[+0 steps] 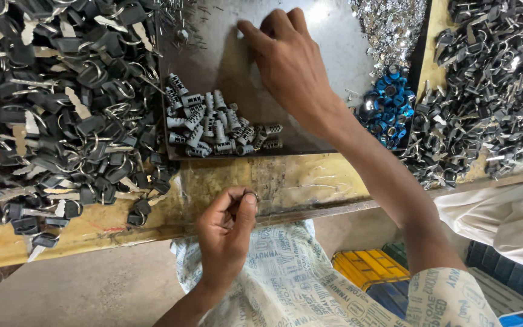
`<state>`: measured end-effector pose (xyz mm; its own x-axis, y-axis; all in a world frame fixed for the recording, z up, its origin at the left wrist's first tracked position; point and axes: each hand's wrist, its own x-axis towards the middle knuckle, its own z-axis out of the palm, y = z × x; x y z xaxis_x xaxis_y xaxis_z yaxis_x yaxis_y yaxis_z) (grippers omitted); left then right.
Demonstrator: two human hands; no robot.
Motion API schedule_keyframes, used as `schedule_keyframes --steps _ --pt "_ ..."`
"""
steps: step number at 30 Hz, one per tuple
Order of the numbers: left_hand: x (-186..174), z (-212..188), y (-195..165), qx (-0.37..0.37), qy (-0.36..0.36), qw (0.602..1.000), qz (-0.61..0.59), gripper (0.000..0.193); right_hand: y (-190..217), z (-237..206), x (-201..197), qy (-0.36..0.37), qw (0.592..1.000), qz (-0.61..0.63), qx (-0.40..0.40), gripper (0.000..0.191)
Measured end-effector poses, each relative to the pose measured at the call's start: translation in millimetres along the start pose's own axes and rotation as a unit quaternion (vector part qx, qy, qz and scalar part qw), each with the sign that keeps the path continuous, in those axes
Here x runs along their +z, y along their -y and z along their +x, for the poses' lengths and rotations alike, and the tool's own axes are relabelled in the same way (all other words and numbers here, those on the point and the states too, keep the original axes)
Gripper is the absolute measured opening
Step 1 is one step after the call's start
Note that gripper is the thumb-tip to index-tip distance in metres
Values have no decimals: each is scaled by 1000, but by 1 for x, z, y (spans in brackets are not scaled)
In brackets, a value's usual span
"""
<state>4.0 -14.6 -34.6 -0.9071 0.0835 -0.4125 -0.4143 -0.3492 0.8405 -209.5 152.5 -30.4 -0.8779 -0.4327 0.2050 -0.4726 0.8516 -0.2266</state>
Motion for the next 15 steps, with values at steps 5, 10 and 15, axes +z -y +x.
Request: schedule_keyframes --steps 5,10,15 --pt "-1 -2 4 13 -1 1000 21 17 6 27 15 -85 989 -90 -80 56" --pt "-3 -3 7 5 -4 1000 -9 18 -7 23 9 -16 998 -10 -57 37" --pt "-4 0 6 -6 3 1000 -10 18 -27 32 3 27 995 30 -93 19"
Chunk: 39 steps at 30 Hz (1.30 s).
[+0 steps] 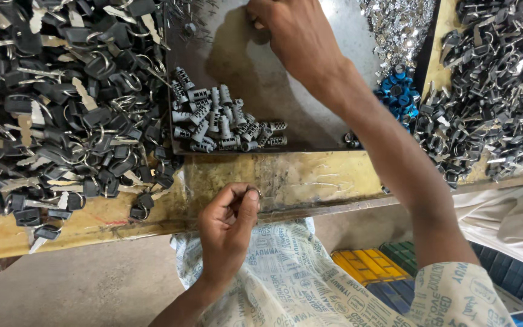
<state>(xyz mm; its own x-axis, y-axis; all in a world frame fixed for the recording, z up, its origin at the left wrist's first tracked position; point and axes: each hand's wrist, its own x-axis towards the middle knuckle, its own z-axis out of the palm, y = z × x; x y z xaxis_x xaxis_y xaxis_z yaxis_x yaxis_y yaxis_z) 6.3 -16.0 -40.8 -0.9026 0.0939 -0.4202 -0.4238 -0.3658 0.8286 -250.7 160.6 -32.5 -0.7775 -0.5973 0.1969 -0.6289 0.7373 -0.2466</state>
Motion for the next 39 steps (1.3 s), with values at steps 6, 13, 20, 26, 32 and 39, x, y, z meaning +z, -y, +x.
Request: schedule_keyframes --steps 6,13,20,26,32,39 --pt "-2 3 -5 -5 -4 997 -71 18 32 -40 -19 -30 994 99 19 11" --pt "2 -2 -11 -17 -9 987 -162 19 146 -122 -62 -85 955 273 75 21" --pt "13 -7 -15 45 -11 987 -154 18 171 -133 -36 -242 950 192 45 22" --pt "16 -13 -13 25 -12 979 -202 17 178 -145 -42 -220 958 176 56 23" --pt "18 -17 -13 -3 -26 979 -204 17 181 -143 -41 -246 953 163 67 21" --pt "14 -17 -3 11 -13 980 -197 17 181 -147 -36 -259 951 158 55 20"
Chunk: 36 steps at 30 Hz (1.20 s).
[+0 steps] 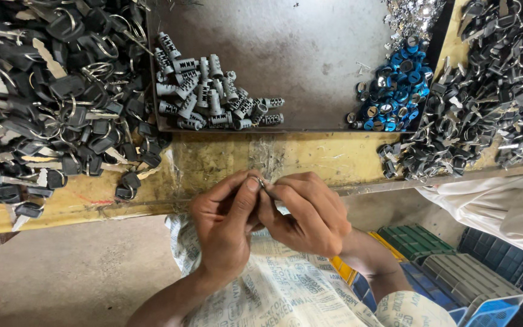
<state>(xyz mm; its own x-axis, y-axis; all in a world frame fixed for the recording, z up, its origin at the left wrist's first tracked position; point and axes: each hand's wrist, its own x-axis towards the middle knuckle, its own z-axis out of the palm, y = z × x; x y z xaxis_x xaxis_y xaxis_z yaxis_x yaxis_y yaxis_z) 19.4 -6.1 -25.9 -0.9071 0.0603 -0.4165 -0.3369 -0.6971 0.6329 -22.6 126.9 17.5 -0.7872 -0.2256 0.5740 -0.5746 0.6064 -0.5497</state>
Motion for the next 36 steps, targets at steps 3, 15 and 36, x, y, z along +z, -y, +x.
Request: schedule_keyframes --steps 3,15,36 --pt "-4 7 1 25 -5 999 39 17 -4 0 -2 54 998 12 5 22" --pt "-19 29 -41 18 131 934 333 17 -38 4 -25 257 910 177 273 20" --pt "-2 36 -28 -101 142 981 82 17 -35 18 -33 212 936 -11 282 32"
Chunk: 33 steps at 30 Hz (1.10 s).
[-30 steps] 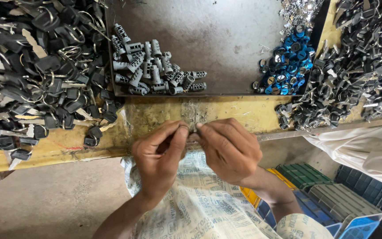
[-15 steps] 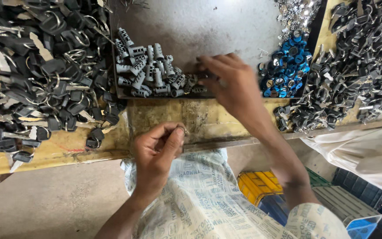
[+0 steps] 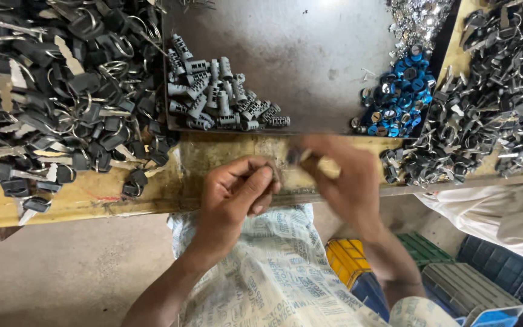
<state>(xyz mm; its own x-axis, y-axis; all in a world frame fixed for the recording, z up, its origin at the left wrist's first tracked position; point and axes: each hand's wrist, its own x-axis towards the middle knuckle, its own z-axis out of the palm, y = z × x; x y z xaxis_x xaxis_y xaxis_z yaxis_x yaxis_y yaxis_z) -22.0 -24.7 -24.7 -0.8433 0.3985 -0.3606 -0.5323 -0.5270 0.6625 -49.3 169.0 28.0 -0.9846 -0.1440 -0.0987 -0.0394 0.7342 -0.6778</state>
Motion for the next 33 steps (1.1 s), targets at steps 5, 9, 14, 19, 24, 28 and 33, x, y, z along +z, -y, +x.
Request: schedule_keyframes --steps 5,9,14,19,24,28,33 --pt "-3 0 -7 -62 35 997 2 20 8 -36 5 -15 977 212 17 25" --pt "-4 -1 -13 -71 10 996 44 18 9 -34 7 -43 975 220 13 26" --pt "2 -4 -21 -24 -36 986 159 18 15 -34 10 -55 984 172 -2 27" --pt "8 -7 -31 28 -52 949 310 17 9 -38 18 -85 985 148 -11 27" --pt "10 -11 -36 38 -52 929 364 14 8 -42 21 -109 986 114 -60 26" --pt "14 -10 -23 191 -32 860 471 14 10 -42 20 -121 985 100 -78 24" --pt "27 -7 6 398 -60 762 507 20 7 -45 29 -179 973 95 -110 21"
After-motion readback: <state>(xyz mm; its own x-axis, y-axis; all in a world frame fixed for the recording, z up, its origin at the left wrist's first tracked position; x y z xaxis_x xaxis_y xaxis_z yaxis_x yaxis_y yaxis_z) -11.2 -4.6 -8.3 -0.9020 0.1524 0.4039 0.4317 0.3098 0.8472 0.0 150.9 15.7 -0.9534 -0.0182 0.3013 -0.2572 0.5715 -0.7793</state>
